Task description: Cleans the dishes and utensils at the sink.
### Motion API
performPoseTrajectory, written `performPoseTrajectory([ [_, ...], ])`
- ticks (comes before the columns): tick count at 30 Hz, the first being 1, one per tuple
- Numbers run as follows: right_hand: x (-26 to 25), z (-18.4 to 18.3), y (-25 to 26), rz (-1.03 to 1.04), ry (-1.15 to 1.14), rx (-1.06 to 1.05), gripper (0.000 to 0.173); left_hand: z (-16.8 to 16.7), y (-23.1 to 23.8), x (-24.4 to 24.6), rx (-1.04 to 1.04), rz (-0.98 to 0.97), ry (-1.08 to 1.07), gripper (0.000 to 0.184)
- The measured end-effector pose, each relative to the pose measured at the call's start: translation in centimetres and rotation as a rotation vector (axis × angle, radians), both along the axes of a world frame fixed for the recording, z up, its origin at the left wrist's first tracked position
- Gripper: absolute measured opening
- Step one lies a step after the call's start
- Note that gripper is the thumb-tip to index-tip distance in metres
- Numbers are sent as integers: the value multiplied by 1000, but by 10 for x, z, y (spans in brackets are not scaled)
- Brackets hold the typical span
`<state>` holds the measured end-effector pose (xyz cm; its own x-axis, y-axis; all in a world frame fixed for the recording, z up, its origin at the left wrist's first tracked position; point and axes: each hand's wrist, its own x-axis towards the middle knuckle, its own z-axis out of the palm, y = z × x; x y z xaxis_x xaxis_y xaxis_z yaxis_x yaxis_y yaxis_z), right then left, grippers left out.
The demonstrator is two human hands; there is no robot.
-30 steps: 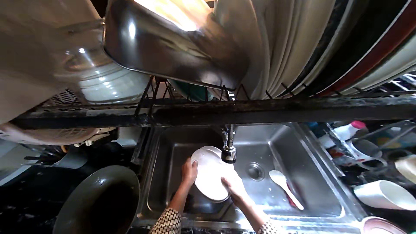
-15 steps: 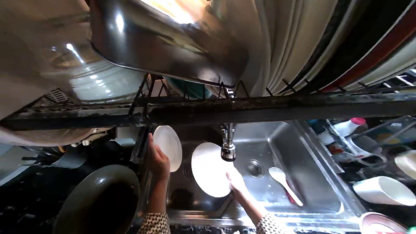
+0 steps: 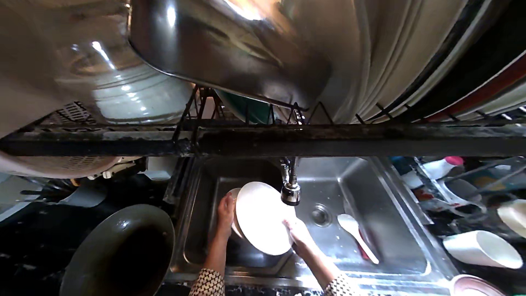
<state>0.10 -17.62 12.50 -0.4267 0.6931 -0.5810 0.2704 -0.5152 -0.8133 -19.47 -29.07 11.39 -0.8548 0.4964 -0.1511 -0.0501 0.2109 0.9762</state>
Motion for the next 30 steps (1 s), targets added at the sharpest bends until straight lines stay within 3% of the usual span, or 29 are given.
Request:
performPoseTrajectory([
  [10, -9, 6, -3, 57, -1, 38, 28, -5, 5, 3, 39, -24, 25, 34],
  [14, -13, 8, 1, 116, -43, 86, 29, -6, 2, 3, 45, 16, -71, 30],
  [17, -16, 7, 5, 100, 54, -26, 28, -4, 1, 3, 9, 40, -142, 31],
  [22, -18, 23, 6, 84, 229, -391, 30, -11, 3, 5, -53, 48, -258, 36],
  [30, -15, 36, 20, 259, 97, -145, 14, -42, 15, 24, -106, -52, -163, 47],
])
